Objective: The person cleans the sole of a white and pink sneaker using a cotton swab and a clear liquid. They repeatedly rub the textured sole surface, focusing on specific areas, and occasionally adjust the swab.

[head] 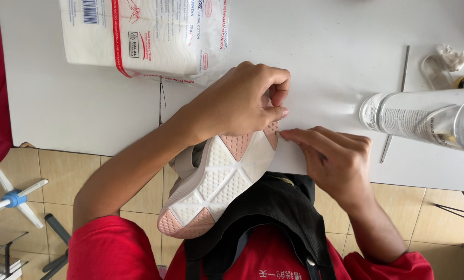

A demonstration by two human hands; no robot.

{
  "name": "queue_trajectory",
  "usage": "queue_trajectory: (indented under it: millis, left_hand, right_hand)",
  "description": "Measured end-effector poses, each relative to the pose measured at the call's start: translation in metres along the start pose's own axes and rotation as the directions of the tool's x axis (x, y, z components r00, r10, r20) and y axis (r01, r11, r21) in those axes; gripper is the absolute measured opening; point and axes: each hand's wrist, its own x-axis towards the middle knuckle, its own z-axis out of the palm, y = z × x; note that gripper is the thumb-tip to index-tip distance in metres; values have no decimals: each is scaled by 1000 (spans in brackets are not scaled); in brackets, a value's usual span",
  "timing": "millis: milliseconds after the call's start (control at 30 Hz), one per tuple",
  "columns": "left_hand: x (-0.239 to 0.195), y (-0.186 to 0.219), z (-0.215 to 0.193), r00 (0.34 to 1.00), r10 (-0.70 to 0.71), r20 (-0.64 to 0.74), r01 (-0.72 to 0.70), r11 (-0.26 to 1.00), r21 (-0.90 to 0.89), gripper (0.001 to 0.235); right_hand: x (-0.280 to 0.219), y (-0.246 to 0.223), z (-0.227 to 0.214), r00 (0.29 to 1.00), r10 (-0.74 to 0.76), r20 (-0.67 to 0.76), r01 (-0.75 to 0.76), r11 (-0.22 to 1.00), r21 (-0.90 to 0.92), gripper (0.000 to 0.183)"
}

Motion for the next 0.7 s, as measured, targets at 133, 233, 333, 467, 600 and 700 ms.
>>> queue_trajectory:
  millis: [133, 233, 333, 467, 600, 700]
  left_hand:
    - [1, 0, 1, 1000, 10, 16, -10, 1000, 1, 40]
    - [2, -1, -1, 1000, 24, 1, -24, 1000, -12, 35]
    - [2, -1, -2, 1000, 10, 19, -10, 1000, 7, 35]
    - [4, -2, 0, 1000, 8, 5, -9, 1000, 15, 36]
    - [0, -1, -2, 1000, -5, 8, 5, 1000, -11, 35]
    - [3, -5, -1, 999, 34, 11, -34, 999, -15, 37]
  right_hand:
    - [1, 0, -2, 996, 7, -92, -14, 996, -86, 25]
    - [4, 0, -11, 994, 108, -21, -103, 982, 158, 24]
    - [2, 2, -8, 997, 70, 17, -71, 987, 147, 22]
    - [0, 6, -7, 999, 12, 32, -12, 1000, 23, 25]
    - [-1, 4, -10, 991, 126, -42, -124, 991, 52, 24]
    - [5, -6, -10, 997, 63, -34, -61, 996, 67, 17]
